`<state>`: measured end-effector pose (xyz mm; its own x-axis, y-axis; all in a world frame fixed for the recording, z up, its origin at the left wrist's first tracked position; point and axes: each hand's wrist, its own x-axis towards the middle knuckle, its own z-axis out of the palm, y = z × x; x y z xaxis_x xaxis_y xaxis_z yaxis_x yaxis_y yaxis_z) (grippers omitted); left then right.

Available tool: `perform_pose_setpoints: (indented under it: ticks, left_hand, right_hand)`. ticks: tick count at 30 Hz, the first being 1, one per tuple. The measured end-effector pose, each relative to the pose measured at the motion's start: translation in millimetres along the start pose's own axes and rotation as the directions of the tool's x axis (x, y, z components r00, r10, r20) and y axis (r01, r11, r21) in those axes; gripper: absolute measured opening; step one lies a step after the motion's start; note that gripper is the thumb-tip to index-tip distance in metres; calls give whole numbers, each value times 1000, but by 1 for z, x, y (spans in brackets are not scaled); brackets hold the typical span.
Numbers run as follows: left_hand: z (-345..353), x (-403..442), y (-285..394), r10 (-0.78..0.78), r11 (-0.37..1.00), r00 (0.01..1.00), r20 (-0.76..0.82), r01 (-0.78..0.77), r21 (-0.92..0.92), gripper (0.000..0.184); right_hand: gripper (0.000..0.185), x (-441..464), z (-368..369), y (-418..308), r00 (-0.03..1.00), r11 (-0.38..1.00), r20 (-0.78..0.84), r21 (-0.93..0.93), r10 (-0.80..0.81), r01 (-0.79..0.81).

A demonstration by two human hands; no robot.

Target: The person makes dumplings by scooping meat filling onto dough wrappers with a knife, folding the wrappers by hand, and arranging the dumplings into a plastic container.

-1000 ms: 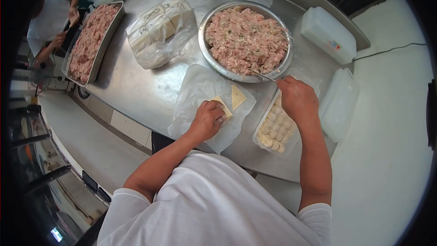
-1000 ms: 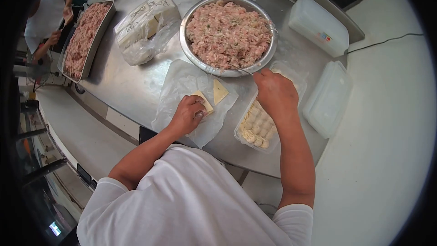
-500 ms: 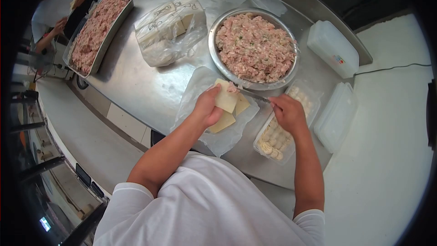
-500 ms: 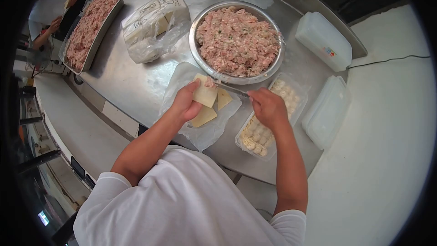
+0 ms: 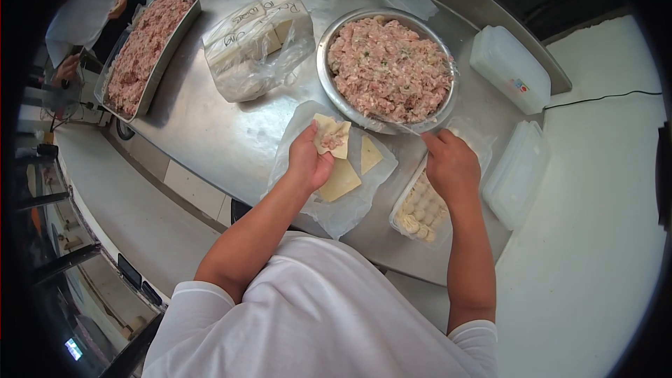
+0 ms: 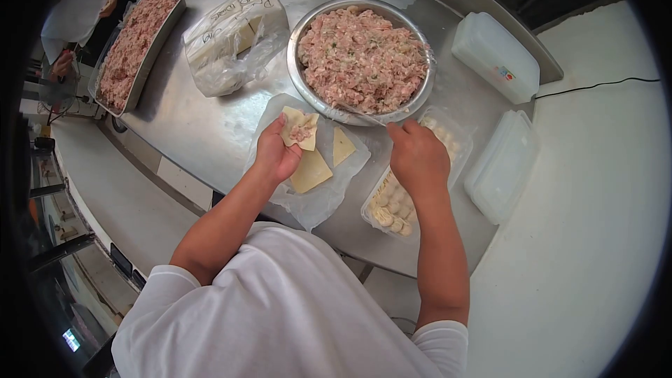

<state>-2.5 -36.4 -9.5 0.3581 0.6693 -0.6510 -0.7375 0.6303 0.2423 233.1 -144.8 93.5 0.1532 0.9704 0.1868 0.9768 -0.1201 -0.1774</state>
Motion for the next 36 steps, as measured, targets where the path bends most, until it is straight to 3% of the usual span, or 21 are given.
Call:
perform_pose_setpoints:
  ticks: [2,8,12,15,17,20,22,23,24,25,26,28,29,31,32,34,35,36]
  left_hand:
    - [7,-3,-2,-9,1000,1000,-3,9,-4,39]
    - [4,-11,-7,-51,998,998,46,52,-34,36]
    - [-2,-8,-13,-109,990,989,97,117,-76,36]
    - [-8,-6,-13,-16,995,997,77,9,98,40]
    - [-14,-11,-5,-64,997,924,376,76,-18,39]
    - [29,-49,11,-73,997,885,460,70,23,41]
    - [22,-39,12,-161,985,830,533,170,33,41]
    - [15,-40,5,-135,929,877,461,-50,367,44]
    - [15,-43,0,-75,717,911,406,-233,657,50]
    - [12,-43,2,-35,500,905,423,-351,792,58]
    - [13,-43,0,-44,499,904,426,-349,793,58]
    - [32,-53,1,12,48,849,527,-527,848,45]
    - [35,-57,0,2,43,848,530,-529,847,45]
    - [38,-63,-6,-139,-229,815,563,-580,782,33]
    - [35,-61,-11,-158,-233,812,562,-584,778,33]
    - [34,-58,-24,-36,-209,671,741,-730,651,18]
    - [34,-56,-29,-53,-205,668,742,-734,647,18]
    - [46,-62,-33,-62,-11,796,602,-604,797,17]
  right_hand:
    - [29,10,7,7,986,995,151,-57,-77,87]
    - [28,-12,9,3,984,957,81,261,-157,131]
    - [30,-44,34,-28,987,957,38,252,-156,142]
    - [29,-58,46,-43,998,958,13,284,-55,49]
    - [28,-54,31,-46,999,945,-21,326,-39,43]
    - [26,-53,-1,-46,998,897,-56,443,33,-4]
    - [26,-53,-15,-46,995,855,-61,518,84,-40]
    - [25,-55,-20,-46,995,832,-24,551,100,-70]
    - [24,-58,-23,-45,993,808,13,581,115,-101]
    - [24,-62,-24,-44,992,809,10,578,124,-107]
    - [25,-65,-25,-44,993,813,57,571,103,-117]
    - [25,-71,-28,-41,991,815,98,565,92,-131]
    - [25,-73,-33,-36,992,861,116,499,49,-101]
    - [24,-81,-47,-22,990,897,137,433,26,-84]
    - [22,-86,-56,-13,985,889,166,443,42,-112]
    - [20,-94,-67,-3,978,879,192,450,78,-159]
    - [19,-98,-70,0,969,828,164,506,182,-241]
    - [19,-101,-72,3,949,766,142,562,282,-312]
